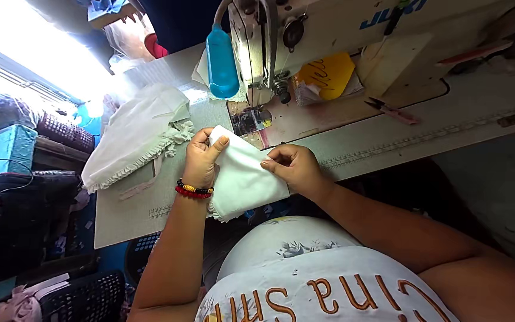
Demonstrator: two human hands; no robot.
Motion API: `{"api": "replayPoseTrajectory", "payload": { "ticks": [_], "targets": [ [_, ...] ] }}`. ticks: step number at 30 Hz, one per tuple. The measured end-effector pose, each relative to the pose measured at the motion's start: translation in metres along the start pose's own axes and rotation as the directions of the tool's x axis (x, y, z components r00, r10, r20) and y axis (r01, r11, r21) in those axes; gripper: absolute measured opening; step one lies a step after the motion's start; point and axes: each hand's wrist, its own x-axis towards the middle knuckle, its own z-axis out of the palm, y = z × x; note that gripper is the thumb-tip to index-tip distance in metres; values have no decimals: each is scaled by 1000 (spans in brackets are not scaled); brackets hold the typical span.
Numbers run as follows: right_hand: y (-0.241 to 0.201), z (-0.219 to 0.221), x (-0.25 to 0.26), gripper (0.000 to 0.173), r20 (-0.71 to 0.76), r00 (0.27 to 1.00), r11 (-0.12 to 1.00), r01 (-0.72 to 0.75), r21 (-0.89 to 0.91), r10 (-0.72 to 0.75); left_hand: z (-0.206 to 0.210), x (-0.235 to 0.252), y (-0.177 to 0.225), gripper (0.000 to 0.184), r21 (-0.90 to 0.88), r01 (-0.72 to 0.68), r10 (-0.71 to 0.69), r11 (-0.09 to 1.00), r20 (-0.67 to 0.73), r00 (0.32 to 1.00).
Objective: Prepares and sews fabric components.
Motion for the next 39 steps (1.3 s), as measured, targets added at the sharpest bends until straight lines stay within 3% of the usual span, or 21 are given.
{"api": "replayPoseTrajectory", "payload": {
  "ticks": [7,26,29,33,36,39],
  "targets": [
    [-1,1,-1,8,19,1000,1000,7,-5,-7,-4,-1,-2,17,1,-30,30,1000,-13,999],
    [-1,3,0,14,-11,996,990,-92,-107,91,10,11,-5,13,148,46,-28,988,-124,992],
    [-1,5,2,16,-20,998,963,-60,-261,57,12,16,-9,14,279,71,-24,958,-170,985],
    [10,-2,11,19,123,968,700,243,-671,-218,13,30,-17,22,689,103,-10,717,-137,990],
    [19,-16,19,27,325,888,548,457,-701,-325,18,44,-16,26,899,-34,-25,437,50,998],
    [26,-25,21,31,428,859,547,509,-664,-281,18,63,-20,31,966,-157,-36,207,167,985]
  ]
}}
